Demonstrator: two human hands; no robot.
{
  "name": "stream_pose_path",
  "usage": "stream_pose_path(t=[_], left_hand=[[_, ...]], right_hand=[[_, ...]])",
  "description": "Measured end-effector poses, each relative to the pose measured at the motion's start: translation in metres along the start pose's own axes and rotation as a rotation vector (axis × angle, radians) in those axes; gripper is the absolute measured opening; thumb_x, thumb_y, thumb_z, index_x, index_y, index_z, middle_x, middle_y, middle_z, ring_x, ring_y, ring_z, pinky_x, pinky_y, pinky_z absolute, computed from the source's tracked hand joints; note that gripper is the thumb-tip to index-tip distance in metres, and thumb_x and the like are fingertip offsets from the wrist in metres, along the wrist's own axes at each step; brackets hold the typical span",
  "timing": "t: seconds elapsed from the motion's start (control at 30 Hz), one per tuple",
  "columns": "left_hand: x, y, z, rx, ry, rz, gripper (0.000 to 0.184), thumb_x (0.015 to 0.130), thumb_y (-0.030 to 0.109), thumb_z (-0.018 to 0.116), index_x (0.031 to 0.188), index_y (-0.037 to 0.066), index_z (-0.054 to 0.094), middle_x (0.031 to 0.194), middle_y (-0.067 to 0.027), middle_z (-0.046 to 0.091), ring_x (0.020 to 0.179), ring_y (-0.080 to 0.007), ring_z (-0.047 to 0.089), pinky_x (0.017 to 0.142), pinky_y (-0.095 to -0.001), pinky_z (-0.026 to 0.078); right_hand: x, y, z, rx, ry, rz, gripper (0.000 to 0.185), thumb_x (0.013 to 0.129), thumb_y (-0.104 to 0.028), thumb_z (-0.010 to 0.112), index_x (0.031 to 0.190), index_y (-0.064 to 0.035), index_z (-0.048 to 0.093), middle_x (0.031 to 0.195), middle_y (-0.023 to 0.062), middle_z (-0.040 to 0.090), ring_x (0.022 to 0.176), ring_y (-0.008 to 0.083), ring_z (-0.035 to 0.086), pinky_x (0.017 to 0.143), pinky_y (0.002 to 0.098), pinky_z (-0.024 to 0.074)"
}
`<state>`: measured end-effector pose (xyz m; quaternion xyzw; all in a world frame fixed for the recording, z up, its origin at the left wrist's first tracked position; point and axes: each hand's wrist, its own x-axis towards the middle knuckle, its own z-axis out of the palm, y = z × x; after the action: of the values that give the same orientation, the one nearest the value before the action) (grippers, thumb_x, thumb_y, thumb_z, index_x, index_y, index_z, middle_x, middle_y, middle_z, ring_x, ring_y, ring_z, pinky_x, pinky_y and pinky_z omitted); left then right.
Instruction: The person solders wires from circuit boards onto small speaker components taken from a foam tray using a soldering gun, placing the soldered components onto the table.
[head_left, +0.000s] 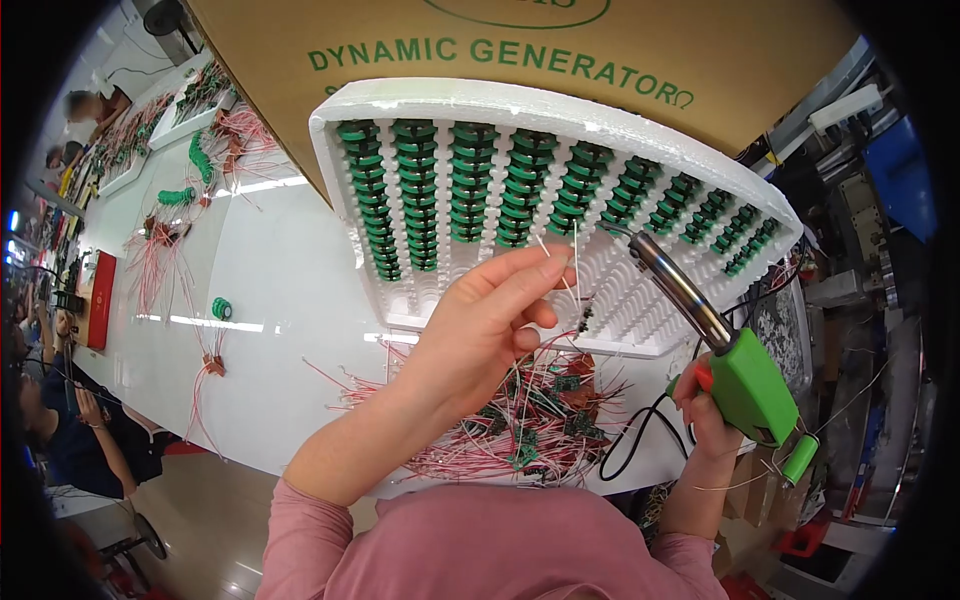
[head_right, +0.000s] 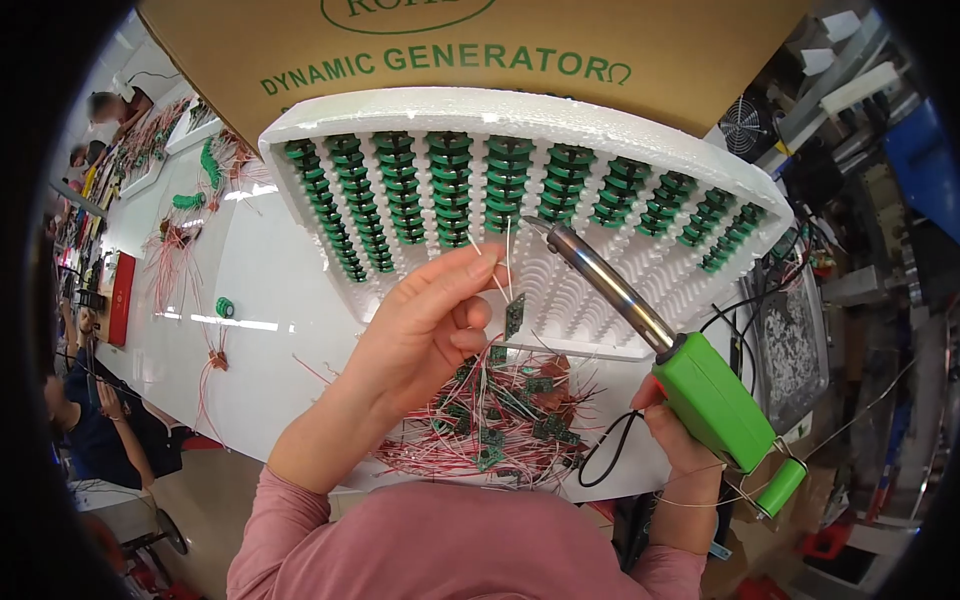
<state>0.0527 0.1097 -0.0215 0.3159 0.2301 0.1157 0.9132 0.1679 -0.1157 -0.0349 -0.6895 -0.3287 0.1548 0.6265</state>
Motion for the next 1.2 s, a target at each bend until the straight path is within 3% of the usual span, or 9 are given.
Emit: stream_pose_path(t=[0.03,0.13,0.27,0.43,0.6,0.83,0.97,1.07,1.2], left_hand=[[-0.001,-0.002,-0.001,0.04,0.002,0.073,0.026,0.085,0.018,0.056,0.107,0.004,0.055,0.087,-0.0001,0.058,0.059,-0.0009,0.044,0.047,-0.0143,0.031],[-0.005,-0.004,0.0,0.224,0.052,0.304,0.028,0.085,0.017,0.056,0.109,0.002,0.054,0.087,-0.0016,0.058,0.058,-0.0011,0.04,0.049,-0.0154,0.03],[-0.004,-0.002,0.006,0.348,0.02,0.423,0.027,0.085,0.016,0.056,0.108,0.002,0.055,0.087,-0.0032,0.059,0.058,-0.0007,0.039,0.051,-0.0158,0.029],[0.003,0.004,0.0,0.191,-0.081,0.177,0.026,0.085,0.016,0.056,0.107,0.002,0.055,0.085,-0.0024,0.058,0.055,-0.001,0.035,0.051,-0.0156,0.028],[0.004,0.009,0.001,0.115,-0.104,0.062,0.025,0.085,0.019,0.056,0.104,0.002,0.055,0.082,0.0002,0.056,0.052,-0.0009,0.033,0.049,-0.0152,0.026],[0.008,0.012,-0.001,-0.012,-0.126,-0.058,0.02,0.085,0.019,0.055,0.098,0.004,0.057,0.079,0.0025,0.053,0.05,-0.0001,0.032,0.045,-0.0146,0.025],[0.01,0.013,-0.001,-0.009,-0.123,-0.09,0.019,0.084,0.022,0.056,0.095,0.006,0.059,0.08,0.004,0.053,0.05,-0.0001,0.032,0.045,-0.0148,0.023],[0.006,0.015,0.003,-0.019,-0.043,-0.106,0.02,0.083,0.024,0.057,0.094,0.007,0.059,0.079,0.0045,0.053,0.05,0.0006,0.032,0.044,-0.0152,0.023],[0.006,0.016,0.005,-0.059,-0.04,-0.122,0.025,0.083,0.019,0.055,0.103,0.004,0.054,0.074,0.0058,0.057,0.045,0.0018,0.037,0.045,-0.0145,0.032]], right_hand=[[0.0,0.001,0.001,-0.005,0.002,-0.005,0.047,0.074,-0.04,0.063,0.091,0.0014,0.047,0.057,0.0051,0.046,0.041,0.0055,0.036,0.039,0.0192,0.0304],[-0.005,0.006,-0.014,0.108,-0.034,0.139,0.049,0.065,-0.024,0.076,0.1,-0.0032,0.049,0.07,0.0082,0.057,0.058,0.0117,0.053,0.051,0.022,0.0421],[-0.005,-0.001,-0.011,0.089,-0.025,0.18,0.045,0.065,-0.019,0.075,0.096,-0.0038,0.045,0.069,0.0089,0.057,0.059,0.0132,0.055,0.053,0.0234,0.0441],[-0.001,-0.003,-0.011,-0.034,-0.082,0.127,0.035,0.067,-0.004,0.069,0.089,-0.0031,0.042,0.066,0.0099,0.057,0.058,0.0139,0.056,0.053,0.0221,0.0448],[0.005,-0.01,-0.007,0.061,-0.076,0.223,0.029,0.067,0.007,0.062,0.085,-0.0018,0.041,0.064,0.0103,0.058,0.058,0.0147,0.058,0.053,0.0225,0.0462],[0.011,-0.02,0.005,0.064,-0.064,0.132,0.028,0.067,0.006,0.064,0.083,-0.0016,0.042,0.068,0.0126,0.059,0.06,0.0165,0.059,0.056,0.0241,0.0475],[0.012,-0.014,0.003,0.287,-0.05,0.186,0.029,0.067,0.004,0.067,0.085,-0.0016,0.044,0.072,0.0129,0.059,0.063,0.0173,0.059,0.058,0.0262,0.0479],[0.014,-0.018,0.004,0.129,-0.072,0.137,0.031,0.067,0.001,0.069,0.086,-0.0016,0.045,0.073,0.0126,0.058,0.065,0.0173,0.059,0.059,0.0269,0.0478],[0.014,-0.015,0.003,0.125,-0.072,0.146,0.032,0.067,-0.001,0.07,0.087,-0.0016,0.045,0.072,0.0122,0.059,0.064,0.0166,0.058,0.058,0.0259,0.0472]])
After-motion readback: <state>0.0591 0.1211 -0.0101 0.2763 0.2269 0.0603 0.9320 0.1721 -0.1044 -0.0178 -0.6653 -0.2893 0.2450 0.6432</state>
